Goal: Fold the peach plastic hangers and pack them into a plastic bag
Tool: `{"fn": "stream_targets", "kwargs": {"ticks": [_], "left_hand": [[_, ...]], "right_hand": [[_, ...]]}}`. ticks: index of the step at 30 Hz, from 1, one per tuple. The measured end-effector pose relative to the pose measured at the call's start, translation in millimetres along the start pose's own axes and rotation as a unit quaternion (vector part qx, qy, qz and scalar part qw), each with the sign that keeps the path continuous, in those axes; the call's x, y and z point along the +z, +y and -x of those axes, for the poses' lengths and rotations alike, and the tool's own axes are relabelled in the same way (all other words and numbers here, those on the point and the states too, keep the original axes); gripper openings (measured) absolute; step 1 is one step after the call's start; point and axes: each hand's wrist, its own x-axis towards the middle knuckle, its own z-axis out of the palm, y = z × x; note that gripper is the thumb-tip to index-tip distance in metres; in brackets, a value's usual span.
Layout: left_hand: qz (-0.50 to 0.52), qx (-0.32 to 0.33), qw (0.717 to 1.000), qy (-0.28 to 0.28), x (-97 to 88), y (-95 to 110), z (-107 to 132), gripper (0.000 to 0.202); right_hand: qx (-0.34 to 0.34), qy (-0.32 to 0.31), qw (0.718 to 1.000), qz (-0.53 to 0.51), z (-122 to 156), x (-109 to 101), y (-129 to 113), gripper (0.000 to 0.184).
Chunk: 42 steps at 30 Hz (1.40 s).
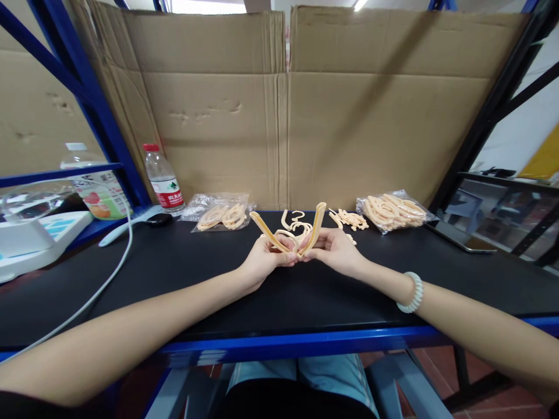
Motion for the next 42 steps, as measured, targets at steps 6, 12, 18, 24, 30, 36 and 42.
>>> {"fn": "stream_targets", "kwargs": {"ticks": [6,12,18,24,30,36,42], "left_hand": [[0.020,-0.019,0.999,0.032,4.4,2,2,0.028],[0.041,-0.037,0.997,0.047,6.0,6,2,0.029],[0.072,-0.047,0.994,0.072,5.1,14,-3,0.024],[0.112,-0.055,0.984,0.127,-13.6,25,-15,0.014],[0.091,-0.071,0.983,0.145,-28.2,33,-24,0.012],[-0.042,-0.058,0.997,0.042,-44.9,31,-29,0.023],[-0.404,0.110,0.902,-0.104,-59.7,30,-32,0.019]], "right_hand": [[-0.036,0.027,0.998,0.054,5,7,2,0.025],[0.004,0.071,0.997,0.035,4,8,-1,0.033],[0.031,0.101,0.994,-0.006,-6,-5,-1,0.038],[0.062,0.089,0.990,-0.086,-18,-56,-3,0.032],[0.106,-0.047,0.984,0.137,-17,-103,-18,0.030],[0.057,-0.153,0.924,0.346,-17,-118,-22,0.026],[0.076,-0.221,0.879,0.416,-18,-118,-18,0.026]]}}
